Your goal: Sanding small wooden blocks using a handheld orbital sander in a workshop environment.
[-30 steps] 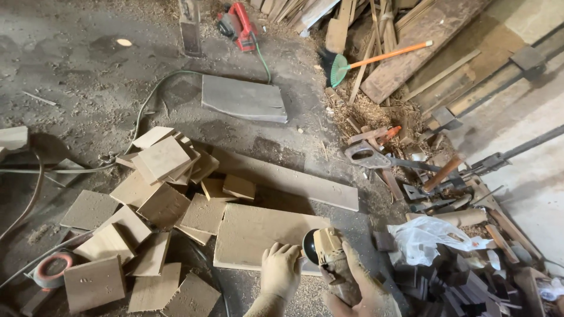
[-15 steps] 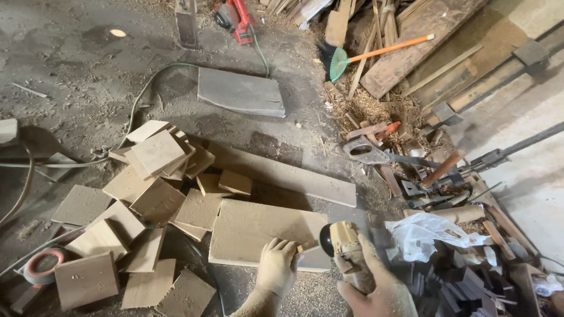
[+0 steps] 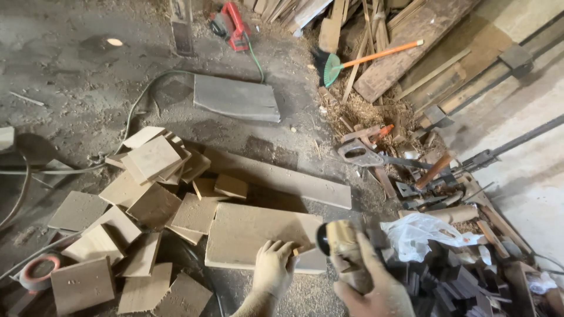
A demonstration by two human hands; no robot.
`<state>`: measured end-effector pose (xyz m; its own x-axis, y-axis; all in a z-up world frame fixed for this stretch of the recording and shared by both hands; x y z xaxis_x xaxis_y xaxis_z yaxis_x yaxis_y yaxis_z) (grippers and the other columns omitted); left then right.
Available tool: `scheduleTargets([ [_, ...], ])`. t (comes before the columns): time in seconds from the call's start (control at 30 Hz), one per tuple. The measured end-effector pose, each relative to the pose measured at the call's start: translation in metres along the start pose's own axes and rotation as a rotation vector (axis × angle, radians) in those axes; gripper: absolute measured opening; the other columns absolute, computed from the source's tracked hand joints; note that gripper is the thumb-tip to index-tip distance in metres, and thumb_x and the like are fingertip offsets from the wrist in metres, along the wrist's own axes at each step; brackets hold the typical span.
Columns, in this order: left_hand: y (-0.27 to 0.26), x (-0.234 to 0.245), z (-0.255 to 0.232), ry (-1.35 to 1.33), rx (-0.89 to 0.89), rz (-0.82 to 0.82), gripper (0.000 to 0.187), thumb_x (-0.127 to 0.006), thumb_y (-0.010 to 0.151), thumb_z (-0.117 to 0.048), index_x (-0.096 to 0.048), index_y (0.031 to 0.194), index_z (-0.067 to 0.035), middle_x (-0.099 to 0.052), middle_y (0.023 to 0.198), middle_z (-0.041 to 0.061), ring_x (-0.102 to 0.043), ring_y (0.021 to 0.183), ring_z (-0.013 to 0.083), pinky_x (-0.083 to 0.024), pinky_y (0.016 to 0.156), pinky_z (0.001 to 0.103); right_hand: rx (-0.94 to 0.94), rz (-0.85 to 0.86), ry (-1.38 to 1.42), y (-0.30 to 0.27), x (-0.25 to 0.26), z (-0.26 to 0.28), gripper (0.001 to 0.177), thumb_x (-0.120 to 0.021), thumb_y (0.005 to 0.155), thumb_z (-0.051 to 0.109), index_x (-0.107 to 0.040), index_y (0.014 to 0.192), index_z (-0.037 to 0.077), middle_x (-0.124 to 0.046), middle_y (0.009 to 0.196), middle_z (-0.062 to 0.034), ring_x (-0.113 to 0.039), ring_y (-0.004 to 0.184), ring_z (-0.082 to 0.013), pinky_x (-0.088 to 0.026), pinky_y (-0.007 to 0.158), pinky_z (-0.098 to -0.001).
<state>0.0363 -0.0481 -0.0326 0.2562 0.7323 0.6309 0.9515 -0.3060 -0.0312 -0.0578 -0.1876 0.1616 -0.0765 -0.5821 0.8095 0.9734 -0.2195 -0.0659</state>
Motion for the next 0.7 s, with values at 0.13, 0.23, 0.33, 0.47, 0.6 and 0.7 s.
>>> scheduleTargets([
  [0.13,0.002,0.002,-0.005,0.036,-0.025,-0.023,0.020,-0.059,0.100,-0.027,-0.074,0.113,-0.026,-0.072,0.106,-0.008,-0.061,0.103,0.0110,-0.047,0.102,0.038,0.068,-0.042,-0.075,0.000,-0.019,0.002,0.102,-0.076,0.066,0.019,-0.033,0.158,0.021,-0.077,0.122,-0.0113,-0.089,0.087,-0.0162,-0.077,0.073,-0.0270],
  [0.23,-0.001,0.004,-0.003,-0.004,-0.066,-0.090,0.014,-0.064,0.094,-0.020,-0.074,0.105,-0.019,-0.071,0.099,-0.005,-0.060,0.096,0.0150,-0.048,0.095,0.036,0.175,-0.130,0.097,0.001,-0.032,-0.011,0.093,-0.081,0.060,0.014,-0.053,0.148,0.013,-0.082,0.122,-0.0059,-0.083,0.105,-0.0118,-0.064,0.086,-0.0238],
  [0.33,0.002,0.004,-0.001,-0.022,-0.111,-0.169,0.008,-0.065,0.092,-0.016,-0.071,0.096,-0.016,-0.068,0.091,-0.004,-0.058,0.090,0.0163,-0.049,0.089,0.035,0.320,-0.137,-0.052,0.004,-0.036,-0.007,0.093,-0.085,0.062,0.021,-0.050,0.148,0.012,-0.080,0.120,-0.0092,-0.082,0.107,-0.0163,-0.067,0.084,-0.0269],
  [0.47,0.003,0.001,0.001,0.003,-0.136,-0.172,0.006,-0.064,0.094,-0.020,-0.068,0.091,-0.016,-0.067,0.094,-0.004,-0.056,0.093,0.0178,-0.045,0.091,0.035,0.185,-0.115,0.012,0.007,-0.043,-0.006,0.094,-0.082,0.059,0.015,-0.053,0.148,0.020,-0.077,0.131,-0.0055,-0.075,0.122,-0.0170,-0.062,0.094,-0.0306],
  [0.6,0.010,-0.005,0.006,0.075,-0.112,-0.082,0.015,-0.059,0.097,-0.015,-0.070,0.106,-0.015,-0.069,0.103,-0.003,-0.059,0.099,0.0160,-0.046,0.093,0.036,0.166,-0.102,-0.118,0.012,-0.036,-0.004,0.097,-0.079,0.063,0.017,-0.044,0.153,0.019,-0.084,0.106,-0.0078,-0.088,0.071,-0.0098,-0.073,0.056,-0.0205],
  [0.7,0.008,0.000,0.002,0.086,-0.132,-0.065,0.018,-0.059,0.098,-0.019,-0.070,0.112,-0.019,-0.069,0.105,-0.005,-0.057,0.098,0.0149,-0.045,0.092,0.034,0.002,-0.024,-0.104,0.016,-0.024,-0.002,0.101,-0.077,0.063,0.017,-0.039,0.157,0.024,-0.081,0.119,-0.0070,-0.089,0.088,-0.0132,-0.073,0.075,-0.0260],
])
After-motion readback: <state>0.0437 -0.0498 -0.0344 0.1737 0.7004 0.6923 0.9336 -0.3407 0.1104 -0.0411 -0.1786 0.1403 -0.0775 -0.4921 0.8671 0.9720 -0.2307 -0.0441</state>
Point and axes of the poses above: each hand's wrist, its own y-axis towards the middle knuckle, its own x-axis out of the back of the hand, z = x × y, the point moved 5 cm from there along y, towards the middle knuckle
